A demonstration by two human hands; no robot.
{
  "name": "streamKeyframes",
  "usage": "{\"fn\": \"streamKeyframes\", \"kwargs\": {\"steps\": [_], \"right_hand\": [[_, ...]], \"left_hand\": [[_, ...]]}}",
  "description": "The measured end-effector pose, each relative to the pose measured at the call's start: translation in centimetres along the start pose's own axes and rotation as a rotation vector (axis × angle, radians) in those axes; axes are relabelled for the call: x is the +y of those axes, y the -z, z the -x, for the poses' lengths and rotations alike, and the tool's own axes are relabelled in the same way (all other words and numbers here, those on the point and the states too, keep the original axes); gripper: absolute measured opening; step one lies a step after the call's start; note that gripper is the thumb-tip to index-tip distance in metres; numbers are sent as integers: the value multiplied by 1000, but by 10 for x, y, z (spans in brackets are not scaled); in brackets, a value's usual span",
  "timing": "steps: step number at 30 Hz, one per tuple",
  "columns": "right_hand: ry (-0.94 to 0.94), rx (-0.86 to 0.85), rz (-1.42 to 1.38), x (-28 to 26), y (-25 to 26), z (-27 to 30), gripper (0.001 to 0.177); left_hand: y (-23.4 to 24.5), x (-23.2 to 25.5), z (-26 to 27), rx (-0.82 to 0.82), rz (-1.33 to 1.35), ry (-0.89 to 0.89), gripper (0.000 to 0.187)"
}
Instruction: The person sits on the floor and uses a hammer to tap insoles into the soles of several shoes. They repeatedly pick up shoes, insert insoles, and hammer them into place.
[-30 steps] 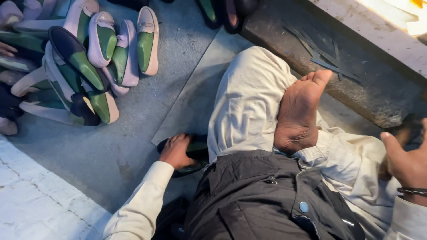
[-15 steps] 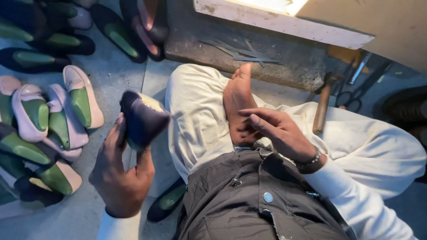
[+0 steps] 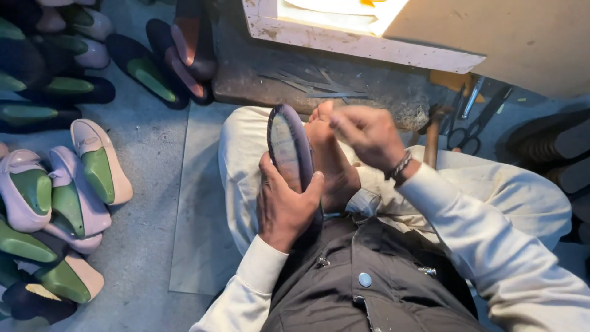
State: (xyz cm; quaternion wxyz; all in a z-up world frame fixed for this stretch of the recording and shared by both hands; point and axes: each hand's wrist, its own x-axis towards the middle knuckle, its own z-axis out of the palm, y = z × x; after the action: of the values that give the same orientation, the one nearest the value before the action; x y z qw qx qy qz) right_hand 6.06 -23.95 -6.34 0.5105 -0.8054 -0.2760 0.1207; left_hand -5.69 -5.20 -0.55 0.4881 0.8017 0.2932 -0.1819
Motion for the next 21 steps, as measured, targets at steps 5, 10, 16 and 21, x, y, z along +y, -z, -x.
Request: {"fn": "streamKeyframes", "kwargs": {"steps": [5,10,16,21], "right_hand": [[-68,79,733,84,13,-50,11],[133,37,1010,105,-6,-57,8],[381,95,1206,140,-8,-55,8],[155,67,958,61,23,-46,12]], "left_hand": [[-36,-10,1,81,-336,-14,126],[-28,-15,9,22,-243,-35,122],[-29,-16,7,2,-191,-27,119],[-36,-36,7,112,-247,-82,129]]}}
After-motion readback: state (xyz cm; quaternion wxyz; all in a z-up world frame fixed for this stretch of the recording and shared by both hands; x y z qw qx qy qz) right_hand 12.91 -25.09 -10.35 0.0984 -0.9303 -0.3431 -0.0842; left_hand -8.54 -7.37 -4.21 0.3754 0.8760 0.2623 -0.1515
